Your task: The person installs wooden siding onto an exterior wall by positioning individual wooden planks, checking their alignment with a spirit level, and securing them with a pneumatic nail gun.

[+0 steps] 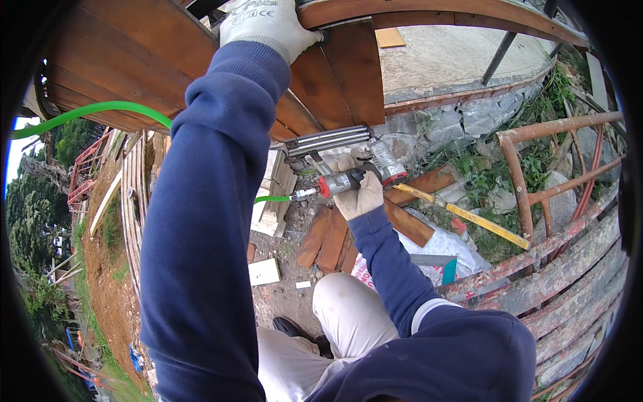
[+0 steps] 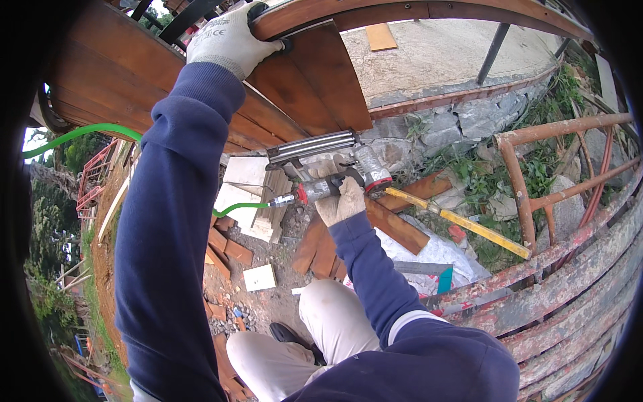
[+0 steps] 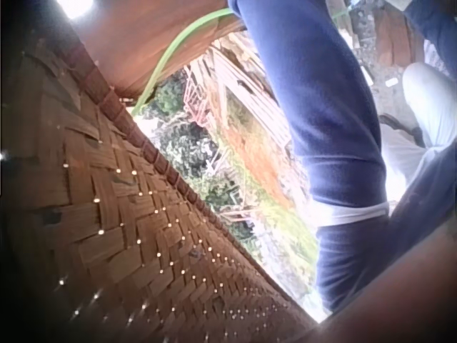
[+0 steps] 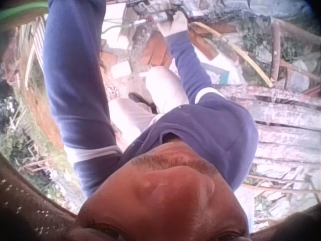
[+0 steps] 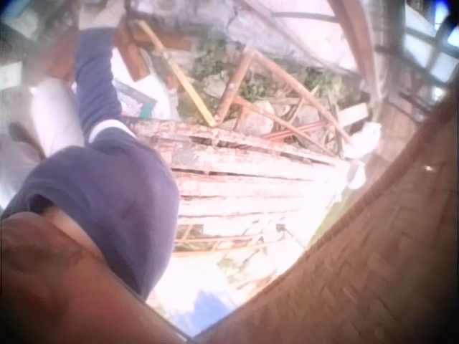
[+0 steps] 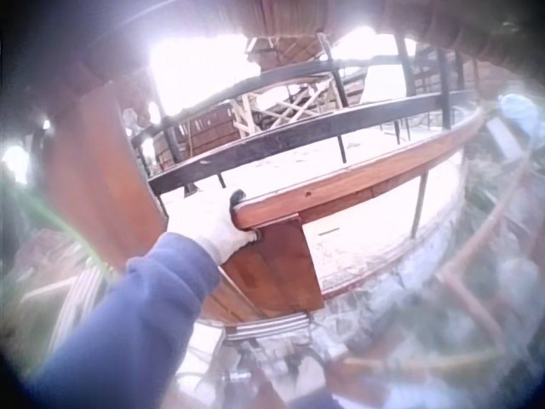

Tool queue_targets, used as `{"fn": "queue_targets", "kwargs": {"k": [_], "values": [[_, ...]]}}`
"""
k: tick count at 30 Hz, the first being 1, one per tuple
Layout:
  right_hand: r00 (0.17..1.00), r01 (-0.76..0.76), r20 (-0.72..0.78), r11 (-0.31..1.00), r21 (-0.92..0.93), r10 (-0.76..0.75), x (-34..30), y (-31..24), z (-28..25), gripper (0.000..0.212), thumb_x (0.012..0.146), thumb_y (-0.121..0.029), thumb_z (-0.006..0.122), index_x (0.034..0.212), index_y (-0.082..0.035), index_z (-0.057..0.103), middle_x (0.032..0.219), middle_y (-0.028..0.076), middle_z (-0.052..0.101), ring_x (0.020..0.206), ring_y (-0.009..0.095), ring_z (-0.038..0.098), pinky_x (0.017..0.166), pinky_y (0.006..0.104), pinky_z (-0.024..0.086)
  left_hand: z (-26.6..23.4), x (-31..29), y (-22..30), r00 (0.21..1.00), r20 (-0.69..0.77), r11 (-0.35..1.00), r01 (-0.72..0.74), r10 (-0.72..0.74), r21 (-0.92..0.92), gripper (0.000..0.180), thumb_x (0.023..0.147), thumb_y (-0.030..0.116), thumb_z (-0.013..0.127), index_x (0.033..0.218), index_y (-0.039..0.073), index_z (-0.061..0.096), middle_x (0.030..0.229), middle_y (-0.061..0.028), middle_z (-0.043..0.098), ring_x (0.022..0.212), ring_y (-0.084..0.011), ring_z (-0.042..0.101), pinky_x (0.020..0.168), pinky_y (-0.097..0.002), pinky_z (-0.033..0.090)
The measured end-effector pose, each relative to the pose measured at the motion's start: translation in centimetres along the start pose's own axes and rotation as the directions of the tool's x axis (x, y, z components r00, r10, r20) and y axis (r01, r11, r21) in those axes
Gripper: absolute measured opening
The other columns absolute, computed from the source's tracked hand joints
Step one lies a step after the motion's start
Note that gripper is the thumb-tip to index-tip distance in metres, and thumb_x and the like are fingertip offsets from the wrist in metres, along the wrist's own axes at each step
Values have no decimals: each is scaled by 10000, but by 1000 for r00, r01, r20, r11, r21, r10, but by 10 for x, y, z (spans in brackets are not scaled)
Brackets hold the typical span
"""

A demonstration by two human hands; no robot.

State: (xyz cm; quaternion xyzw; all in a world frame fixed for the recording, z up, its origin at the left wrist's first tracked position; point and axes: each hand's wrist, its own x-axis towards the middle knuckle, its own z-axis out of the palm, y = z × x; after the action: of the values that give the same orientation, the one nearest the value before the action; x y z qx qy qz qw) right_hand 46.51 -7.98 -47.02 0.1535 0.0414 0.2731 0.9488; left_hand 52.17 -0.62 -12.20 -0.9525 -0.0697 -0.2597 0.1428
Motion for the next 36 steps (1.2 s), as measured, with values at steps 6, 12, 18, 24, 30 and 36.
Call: {"fn": "queue_targets", "kwargs": {"k": [6, 12, 18, 24, 30, 36], "values": [[992, 109, -62, 993, -52, -112, 4, 7, -6, 490, 813, -15, 436, 1286, 55, 540, 1168, 188, 663, 1074, 341, 647, 1129, 584, 424, 2, -3, -1, 1000, -30, 1000, -5, 5, 12, 631, 726, 455, 808, 1257, 148, 660, 1205, -179, 670, 1140, -352, 622, 977, -452, 495], [991, 21, -136, 1000, 23, -18, 2, 12, 0, 504, 808, -11, 449, 1301, 4, 554, 1204, 181, 667, 1098, 331, 652, 1127, 571, 431, -4, 4, -4, 999, 49, 999, 19, -18, -31, 573, 725, 436, 815, 1197, 136, 693, 1187, -177, 675, 1113, -355, 631, 970, -442, 500], [998, -22, -68, 996, -89, 16, -70, 2, -38, 491, 872, -156, 704, 1331, -45, 565, 1260, 147, 678, 1151, 315, 658, 1131, 571, 425, 0, -3, -6, 997, -69, 998, -33, 37, 51, 548, 725, 446, 807, 1167, 135, 711, 1142, -174, 696, 1092, -351, 644, 965, -440, 502], [967, -52, -252, 998, -27, 43, -107, -9, -57, 529, 813, -32, 534, 1342, -31, 551, 1246, 162, 668, 1164, 329, 631, 1125, 554, 435, -6, 5, -8, 998, 54, 1000, -31, 31, 4, 541, 742, 448, 781, 1188, 151, 707, 1140, -185, 693, 1085, -351, 648, 955, -441, 512], [999, -45, 1, 988, -149, 45, -70, -18, -26, 526, 837, -95, 645, 1350, -54, 536, 1247, 135, 666, 1156, 303, 640, 1127, 536, 440, 3, 7, -12, 998, 19, 998, -61, 61, 1, 532, 747, 443, 757, 1193, 157, 702, 1140, -197, 692, 1076, -358, 654, 935, -443, 525], [999, 50, -3, 980, -191, -52, -15, -30, -2, 436, 913, -138, 561, 1340, -57, 543, 1246, 133, 671, 1159, 300, 644, 1103, 554, 457, 2, 7, -12, 997, 61, 999, -47, 47, 11, 603, 768, 470, 759, 1277, 165, 653, 1208, -191, 677, 1104, -340, 656, 964, -436, 524]]}}
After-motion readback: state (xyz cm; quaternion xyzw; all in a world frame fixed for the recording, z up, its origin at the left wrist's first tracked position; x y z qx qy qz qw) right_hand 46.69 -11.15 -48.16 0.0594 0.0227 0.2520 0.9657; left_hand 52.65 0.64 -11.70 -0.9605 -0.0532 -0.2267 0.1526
